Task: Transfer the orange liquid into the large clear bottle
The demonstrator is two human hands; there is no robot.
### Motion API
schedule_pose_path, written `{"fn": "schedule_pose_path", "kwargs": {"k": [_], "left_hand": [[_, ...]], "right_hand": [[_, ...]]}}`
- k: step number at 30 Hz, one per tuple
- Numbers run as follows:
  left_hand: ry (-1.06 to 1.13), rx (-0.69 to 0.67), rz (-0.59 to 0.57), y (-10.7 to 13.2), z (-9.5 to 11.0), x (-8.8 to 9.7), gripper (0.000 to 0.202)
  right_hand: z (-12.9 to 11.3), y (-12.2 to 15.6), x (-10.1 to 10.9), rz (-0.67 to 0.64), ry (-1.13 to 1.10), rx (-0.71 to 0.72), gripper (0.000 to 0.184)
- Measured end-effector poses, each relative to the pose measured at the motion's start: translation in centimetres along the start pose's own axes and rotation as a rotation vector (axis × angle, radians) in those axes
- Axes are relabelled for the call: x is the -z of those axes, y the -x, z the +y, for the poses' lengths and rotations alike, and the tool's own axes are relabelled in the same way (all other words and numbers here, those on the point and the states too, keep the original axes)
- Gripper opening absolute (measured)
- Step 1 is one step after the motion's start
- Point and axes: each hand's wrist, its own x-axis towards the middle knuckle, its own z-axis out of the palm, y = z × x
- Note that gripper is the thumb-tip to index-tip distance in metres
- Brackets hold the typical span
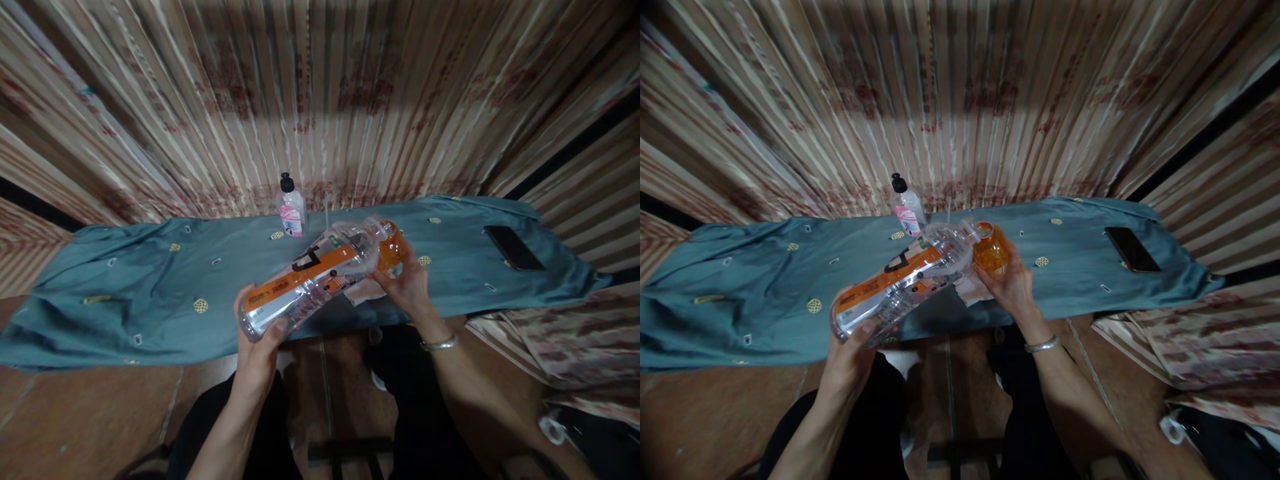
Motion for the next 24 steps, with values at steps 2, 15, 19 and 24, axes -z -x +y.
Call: {"fn": "schedule_pose_path", "kwargs": {"k": [2,15,19,24], "left_hand": [[0.0,0.005,0.003,-0.01,-0.04,0.05,0.078],[0.004,0.021,0.015,0.04,0.12,-0.2,0.078],[0.003,0.022,0.016,0.03,0.26,-0.3,0.079],[0.002,0.018,0.015,0.02,0.12,-0.14,0.079]], "right_hand": [[-0.02,0.02,0.02,-0.008,-0.003,-0.006,0.092],[-0.11,-0.05,0.03,-0.006,-0.01,-0.002,0.093],[-0.11,0.01,-0.08,0.015,-0.008,0.008,0.092],[-0.08,-0.01,-0.03,0.008,0.0,-0.003,0.091]]}}
